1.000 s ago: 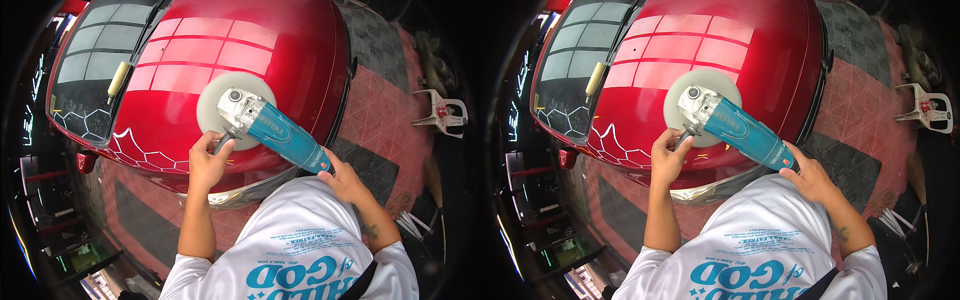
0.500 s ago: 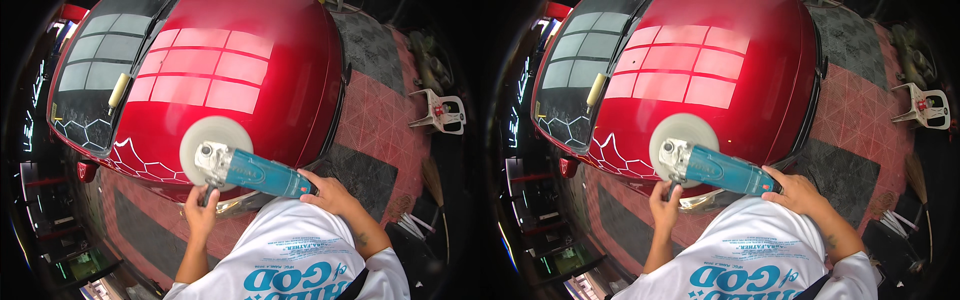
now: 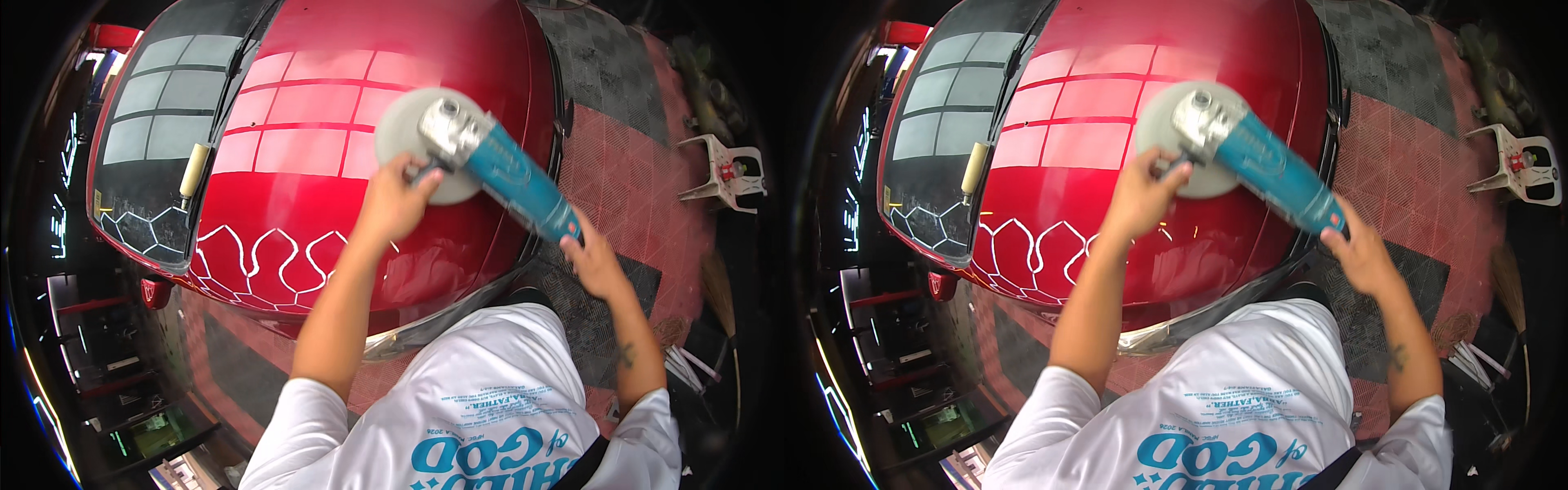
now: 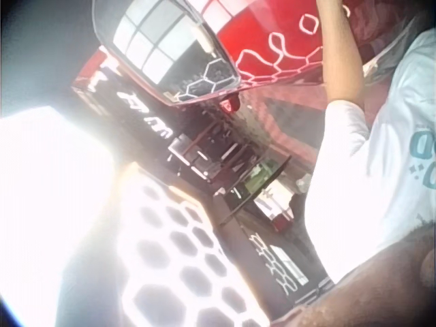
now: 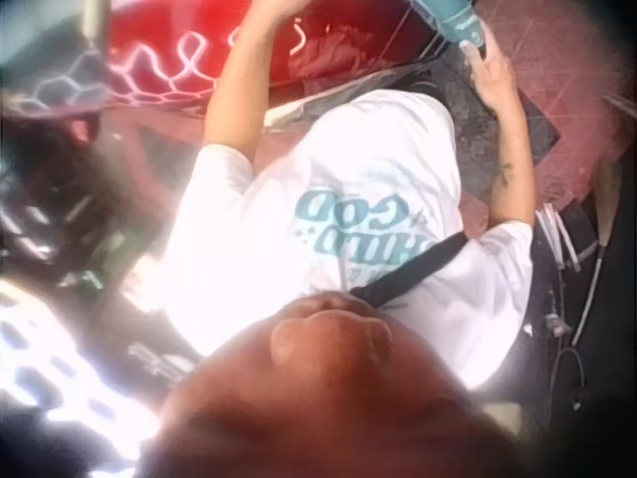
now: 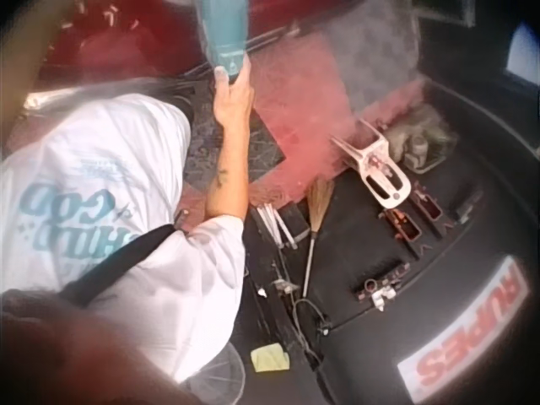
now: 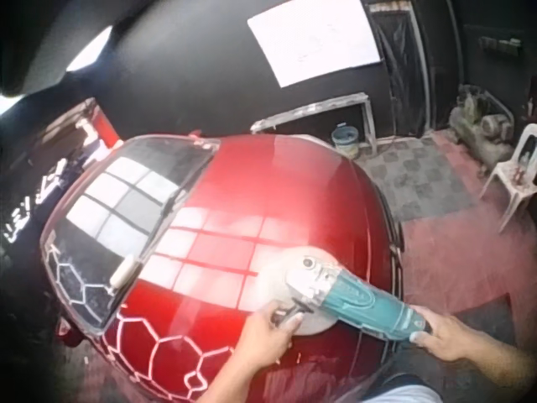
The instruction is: The person applies a white compound to the hood of a red car and then uses a teal electric polisher with a white pad to buff the surface. The person moves the polisher in circular and sweeping motions across the hood, covering multiple areas.
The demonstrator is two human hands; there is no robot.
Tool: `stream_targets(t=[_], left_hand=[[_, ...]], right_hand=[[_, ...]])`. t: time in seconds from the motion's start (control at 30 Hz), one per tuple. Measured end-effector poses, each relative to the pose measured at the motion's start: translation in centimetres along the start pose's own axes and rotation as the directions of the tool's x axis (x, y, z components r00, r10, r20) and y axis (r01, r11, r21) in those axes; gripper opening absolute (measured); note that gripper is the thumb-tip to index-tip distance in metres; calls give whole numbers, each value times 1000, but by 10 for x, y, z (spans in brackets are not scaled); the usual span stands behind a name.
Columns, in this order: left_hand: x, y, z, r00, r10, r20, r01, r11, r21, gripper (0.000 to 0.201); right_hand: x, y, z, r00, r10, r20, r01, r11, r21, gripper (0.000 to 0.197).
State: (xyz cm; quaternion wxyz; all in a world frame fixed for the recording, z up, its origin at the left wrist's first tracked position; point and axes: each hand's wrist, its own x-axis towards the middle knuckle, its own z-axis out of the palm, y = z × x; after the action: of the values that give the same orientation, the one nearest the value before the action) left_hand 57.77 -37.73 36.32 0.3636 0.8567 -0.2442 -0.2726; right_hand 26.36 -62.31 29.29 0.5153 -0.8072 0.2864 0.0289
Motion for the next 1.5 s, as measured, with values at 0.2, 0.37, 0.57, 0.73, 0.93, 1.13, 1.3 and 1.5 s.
stream_targets(t=[0.2,0.37,0.57,0.73,0.93,1.13,1.3,1.5], left_hand=[[31,49,-22,962,-143,231,181,972,-151,33],[-64,13,-7,975,-208,82,218,966,-140,35],[-214,-50,-3,944,-329,4,313,897,-313,37],[-301,-86,-20,897,-433,-92,362,837,-409,36],[-339,-114,-55,890,-394,-231,285,874,-393,33],[-321,-106,1,927,-359,-112,293,876,-384,37],[-228,-36,63,988,-149,50,154,982,-113,43],[-83,21,78,988,-33,154,45,996,-76,38]], right_hand=[[23,9,-14,998,40,50,-50,978,205,80],[-34,13,16,986,27,164,-40,996,76,84],[-114,-7,59,947,13,322,-13,1000,-4,89],[-129,-26,93,869,5,494,43,995,-87,94],[-115,-62,132,827,-42,561,145,980,-140,93],[-139,12,127,945,-64,320,126,976,-179,97],[-142,73,83,993,94,77,-88,993,-79,90],[-71,75,16,990,93,-106,-90,995,30,76]])
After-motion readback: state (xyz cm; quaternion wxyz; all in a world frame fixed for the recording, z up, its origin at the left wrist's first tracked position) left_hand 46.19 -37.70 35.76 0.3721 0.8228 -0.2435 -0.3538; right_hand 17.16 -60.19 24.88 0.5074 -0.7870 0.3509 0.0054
